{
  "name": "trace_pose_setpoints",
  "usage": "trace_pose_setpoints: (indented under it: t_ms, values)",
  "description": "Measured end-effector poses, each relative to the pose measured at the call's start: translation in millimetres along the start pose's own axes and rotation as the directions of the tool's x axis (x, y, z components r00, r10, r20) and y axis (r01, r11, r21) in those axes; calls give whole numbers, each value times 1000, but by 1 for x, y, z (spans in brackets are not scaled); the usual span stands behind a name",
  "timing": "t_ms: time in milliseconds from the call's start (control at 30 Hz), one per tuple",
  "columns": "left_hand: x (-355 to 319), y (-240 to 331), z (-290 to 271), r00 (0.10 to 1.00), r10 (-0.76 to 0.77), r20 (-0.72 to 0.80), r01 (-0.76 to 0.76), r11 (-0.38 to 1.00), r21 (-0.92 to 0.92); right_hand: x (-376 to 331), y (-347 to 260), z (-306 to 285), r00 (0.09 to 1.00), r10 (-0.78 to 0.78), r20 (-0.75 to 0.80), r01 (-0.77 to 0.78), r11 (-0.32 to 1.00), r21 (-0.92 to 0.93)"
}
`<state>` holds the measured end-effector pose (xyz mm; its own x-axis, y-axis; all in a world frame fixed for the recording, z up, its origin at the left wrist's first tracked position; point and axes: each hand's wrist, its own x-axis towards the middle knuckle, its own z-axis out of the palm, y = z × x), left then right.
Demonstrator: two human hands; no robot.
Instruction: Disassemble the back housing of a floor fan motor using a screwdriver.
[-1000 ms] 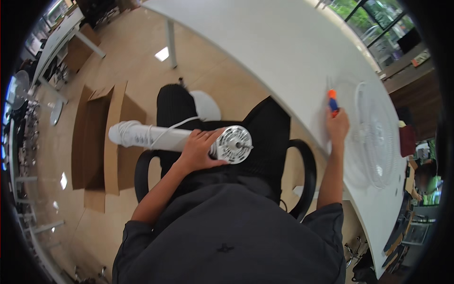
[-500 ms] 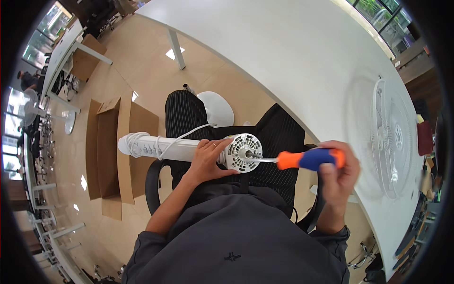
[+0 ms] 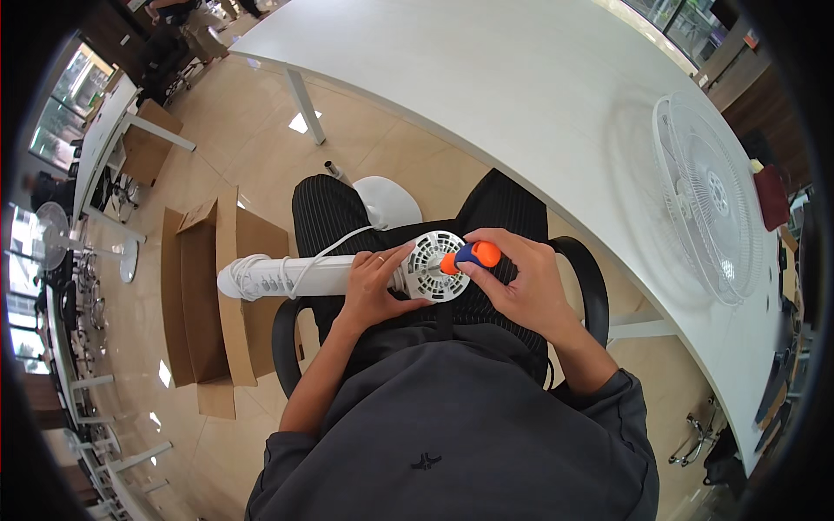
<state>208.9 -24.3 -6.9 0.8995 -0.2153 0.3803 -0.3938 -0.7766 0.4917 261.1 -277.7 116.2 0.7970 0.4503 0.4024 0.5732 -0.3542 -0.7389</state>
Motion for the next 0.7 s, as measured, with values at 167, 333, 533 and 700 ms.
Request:
trace_pose_setpoints:
  t_ms: [167,333,533,700]
  values:
    - [-2,-4,1,1000,28,-13,-28,999,28,0,3,3,998,-54,-12,54,998,16]
    - [-2,-5,0,1000,12,-5,-12,1000,24,5,0,4,999,-55,2,54,997,50]
    - [2,-4,-1,1000,-5,18,5,1000,10,9,7,4,1000,-28,5,28,999,39]
    - [2,-3,-1,1000,15,-18,-15,1000,1,9,7,0,999,1,55,-4,998,55]
